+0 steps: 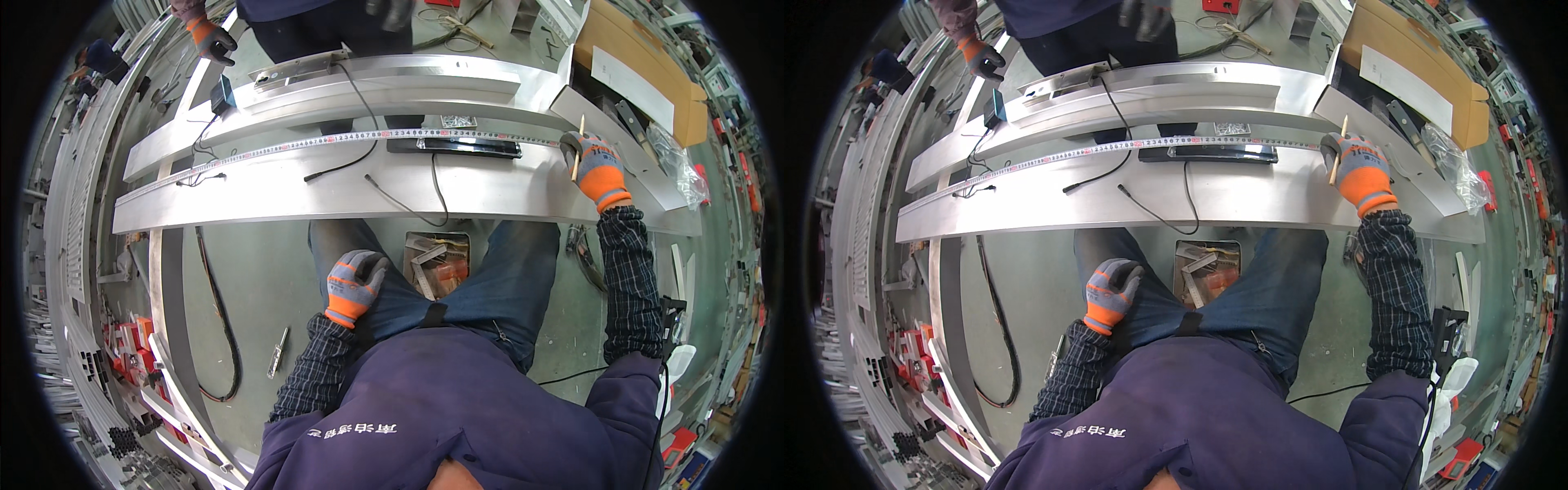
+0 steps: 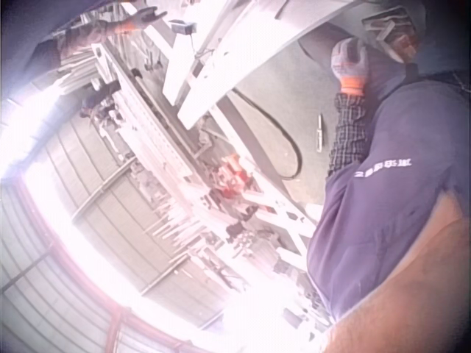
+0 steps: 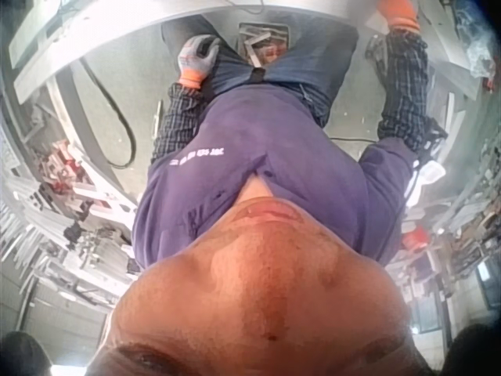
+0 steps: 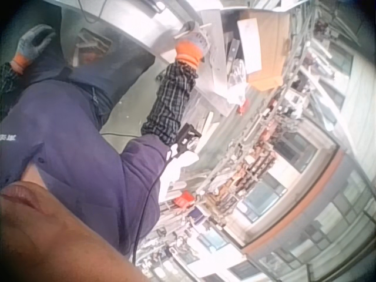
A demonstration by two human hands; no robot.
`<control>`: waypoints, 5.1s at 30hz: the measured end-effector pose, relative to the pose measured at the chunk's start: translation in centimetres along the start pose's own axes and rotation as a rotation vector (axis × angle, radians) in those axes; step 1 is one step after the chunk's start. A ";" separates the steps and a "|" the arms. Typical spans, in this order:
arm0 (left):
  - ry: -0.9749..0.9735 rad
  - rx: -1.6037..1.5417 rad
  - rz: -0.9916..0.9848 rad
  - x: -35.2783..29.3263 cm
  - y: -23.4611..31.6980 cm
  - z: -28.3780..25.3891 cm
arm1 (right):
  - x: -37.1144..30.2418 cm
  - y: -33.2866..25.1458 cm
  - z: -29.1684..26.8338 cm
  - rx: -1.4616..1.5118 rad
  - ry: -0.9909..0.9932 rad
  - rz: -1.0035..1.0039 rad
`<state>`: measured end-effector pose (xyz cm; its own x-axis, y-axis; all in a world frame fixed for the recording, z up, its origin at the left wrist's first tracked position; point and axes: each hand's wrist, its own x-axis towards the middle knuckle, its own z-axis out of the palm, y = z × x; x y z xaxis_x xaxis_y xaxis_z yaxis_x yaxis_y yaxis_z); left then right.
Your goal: The person assembles a metal frame by positioning and securing metal bars and brackets. They use a measuring tape to mark positions and a pencil to make marks, then attach components with tools. The work occurs at a workbench in a workshop environment.
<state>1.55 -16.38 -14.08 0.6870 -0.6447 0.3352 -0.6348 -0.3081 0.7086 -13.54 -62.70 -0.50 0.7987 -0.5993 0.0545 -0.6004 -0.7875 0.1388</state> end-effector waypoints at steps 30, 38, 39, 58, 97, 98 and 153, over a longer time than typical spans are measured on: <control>0.037 0.480 0.181 19.4 -6.4 -8.4 | -1.1 1.6 0.1 0.043 0.097 -0.058; -0.042 0.624 0.095 19.9 -6.3 -10.5 | -2.2 1.7 0.1 0.090 0.106 -0.064; -0.029 0.573 0.109 19.9 -6.1 -10.9 | -2.3 1.7 0.0 0.095 0.111 -0.062; -0.215 0.506 -0.059 20.4 -3.2 -12.1 | -2.2 2.7 1.7 0.208 0.188 -0.130; -0.138 0.392 -0.149 -0.7 -1.8 -6.2 | -12.5 0.1 0.5 0.353 0.122 -0.266; -0.088 0.386 -0.119 -0.8 -2.0 -5.8 | -12.4 0.3 0.7 0.354 0.112 -0.251; 0.115 0.326 -0.005 -1.6 -2.4 -4.8 | -12.4 0.7 1.2 0.348 0.176 -0.281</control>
<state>3.65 -11.22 -13.30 0.7142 -0.5651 0.4130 -0.6980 -0.5303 0.4813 -23.85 -55.98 -2.23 0.9085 -0.3467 0.2332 -0.3142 -0.9348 -0.1660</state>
